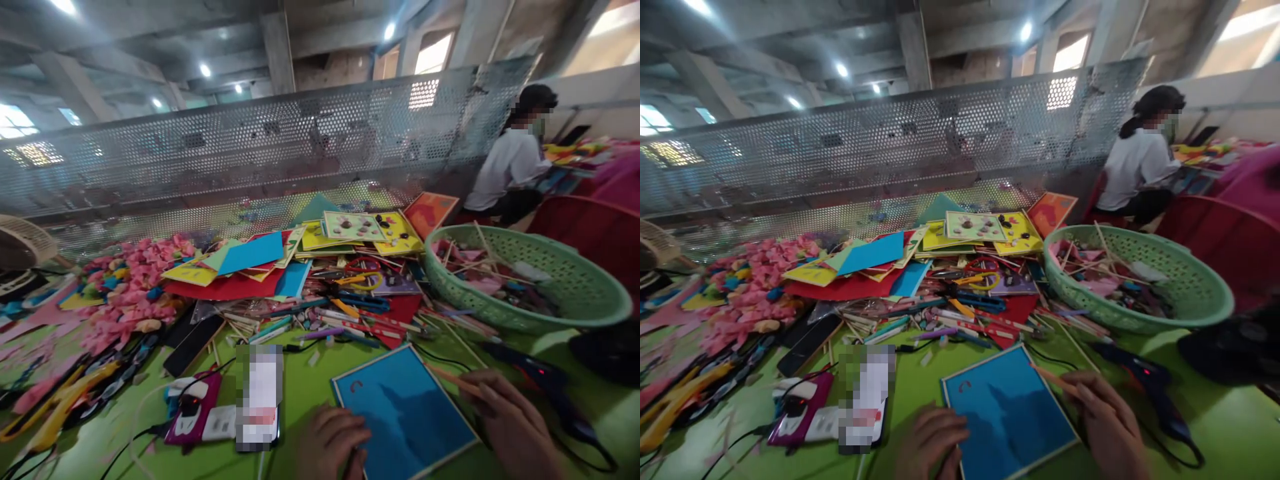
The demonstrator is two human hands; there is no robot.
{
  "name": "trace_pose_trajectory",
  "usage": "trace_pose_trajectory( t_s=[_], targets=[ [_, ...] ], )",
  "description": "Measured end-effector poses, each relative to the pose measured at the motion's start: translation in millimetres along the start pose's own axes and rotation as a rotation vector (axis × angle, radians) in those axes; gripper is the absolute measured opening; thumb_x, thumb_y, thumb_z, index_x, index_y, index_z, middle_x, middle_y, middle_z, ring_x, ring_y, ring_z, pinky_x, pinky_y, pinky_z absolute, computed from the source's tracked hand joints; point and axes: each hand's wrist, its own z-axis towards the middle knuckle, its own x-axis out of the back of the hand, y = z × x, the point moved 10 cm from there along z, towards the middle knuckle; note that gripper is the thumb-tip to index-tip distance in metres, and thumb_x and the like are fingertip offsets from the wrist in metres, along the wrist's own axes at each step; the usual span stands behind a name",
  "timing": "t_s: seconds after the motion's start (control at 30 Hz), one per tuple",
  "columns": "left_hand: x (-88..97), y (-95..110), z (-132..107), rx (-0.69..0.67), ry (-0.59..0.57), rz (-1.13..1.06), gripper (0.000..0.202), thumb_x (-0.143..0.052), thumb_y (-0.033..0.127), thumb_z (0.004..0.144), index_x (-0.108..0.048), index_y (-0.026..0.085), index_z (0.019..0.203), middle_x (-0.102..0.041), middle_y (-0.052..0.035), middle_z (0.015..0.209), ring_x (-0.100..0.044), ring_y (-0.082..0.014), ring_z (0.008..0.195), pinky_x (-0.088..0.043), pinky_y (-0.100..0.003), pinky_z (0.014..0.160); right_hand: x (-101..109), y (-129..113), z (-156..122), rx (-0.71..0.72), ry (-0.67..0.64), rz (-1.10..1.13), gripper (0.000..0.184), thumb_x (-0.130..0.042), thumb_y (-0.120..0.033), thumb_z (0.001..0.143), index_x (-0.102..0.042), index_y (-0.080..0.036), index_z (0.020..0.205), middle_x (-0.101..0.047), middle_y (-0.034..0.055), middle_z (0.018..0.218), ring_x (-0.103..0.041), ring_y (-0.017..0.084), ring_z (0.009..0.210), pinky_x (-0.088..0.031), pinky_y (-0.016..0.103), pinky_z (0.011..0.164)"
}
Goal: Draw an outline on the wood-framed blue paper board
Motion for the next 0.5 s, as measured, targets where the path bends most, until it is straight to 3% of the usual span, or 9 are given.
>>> trace_pose_trajectory(
  t_s=[0.23, 0.5],
  targets=[
    [-1.9, -8.5, -1.4, 0.054, -0.087, -0.006, 0.025, -0.064, 0.022, 0.096, -0.068, 0.029, 0.120, -0.084, -0.0007, 0.110, -0.081, -0.0211, 0.097, -0.067, -0.036, 0.089, -0.9, -4.0, -2.8, 0.040, -0.021, -0.015, 0.041, -0.093, -0.057, 0.062, -0.082, -0.020, 0.076, -0.071, 0.0097, 0.077, -0.064, 0.019, 0.067, -0.054, 0.024, 0.054],
    [14.6, -7.9, 31.9, 0.234, -0.051, -0.148, 0.023, -0.063, 0.019, 0.099, -0.070, 0.028, 0.119, -0.082, -0.0028, 0.115, -0.076, -0.0201, 0.107, -0.063, -0.037, 0.096, 7.2, 20.8, -3.9, -0.148, -0.031, -0.003, 0.040, -0.092, -0.058, 0.054, -0.082, -0.025, 0.073, -0.070, 0.0096, 0.072, -0.067, 0.024, 0.062, -0.057, 0.030, 0.048]
  ],
)
